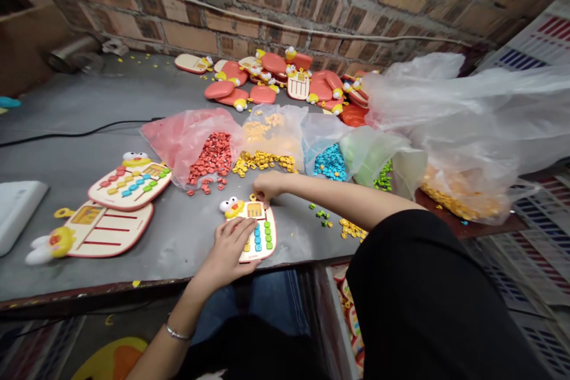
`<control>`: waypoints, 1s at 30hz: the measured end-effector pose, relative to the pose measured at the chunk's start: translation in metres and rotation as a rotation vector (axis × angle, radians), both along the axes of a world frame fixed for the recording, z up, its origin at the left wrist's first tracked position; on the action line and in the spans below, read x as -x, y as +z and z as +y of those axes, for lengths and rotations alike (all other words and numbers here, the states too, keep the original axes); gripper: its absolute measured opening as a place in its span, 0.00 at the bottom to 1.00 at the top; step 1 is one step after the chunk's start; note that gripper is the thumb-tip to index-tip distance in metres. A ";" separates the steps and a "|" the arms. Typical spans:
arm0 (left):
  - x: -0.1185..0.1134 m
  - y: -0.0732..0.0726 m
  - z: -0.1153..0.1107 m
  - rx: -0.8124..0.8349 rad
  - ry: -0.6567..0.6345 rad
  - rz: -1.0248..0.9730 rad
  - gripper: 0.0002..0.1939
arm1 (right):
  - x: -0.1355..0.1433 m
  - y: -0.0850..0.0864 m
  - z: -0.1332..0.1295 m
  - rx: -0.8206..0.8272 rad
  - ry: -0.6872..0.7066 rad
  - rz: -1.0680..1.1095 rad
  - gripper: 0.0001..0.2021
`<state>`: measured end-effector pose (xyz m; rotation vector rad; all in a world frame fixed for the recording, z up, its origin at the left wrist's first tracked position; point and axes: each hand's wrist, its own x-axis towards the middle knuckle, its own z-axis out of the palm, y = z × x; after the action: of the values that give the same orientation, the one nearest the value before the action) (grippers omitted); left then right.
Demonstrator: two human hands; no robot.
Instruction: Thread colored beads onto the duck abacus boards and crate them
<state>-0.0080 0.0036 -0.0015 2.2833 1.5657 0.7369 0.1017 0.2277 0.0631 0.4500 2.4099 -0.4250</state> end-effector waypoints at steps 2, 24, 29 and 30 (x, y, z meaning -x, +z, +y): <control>0.000 0.001 -0.001 0.004 0.005 0.004 0.36 | -0.008 0.000 -0.003 0.001 -0.057 0.043 0.10; -0.002 -0.002 -0.009 -0.109 -0.006 0.118 0.40 | -0.060 -0.045 -0.095 0.203 -0.933 0.943 0.18; -0.001 -0.012 -0.016 -0.333 0.137 0.148 0.42 | -0.065 -0.027 -0.115 0.067 -0.852 1.085 0.18; -0.001 -0.015 -0.016 -0.382 0.185 0.134 0.42 | -0.067 -0.022 -0.118 0.047 -0.835 1.119 0.18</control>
<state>-0.0072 -0.0127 -0.0163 2.5186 1.8522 1.0266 0.1682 0.1100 0.0410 1.5276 3.0994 -1.3785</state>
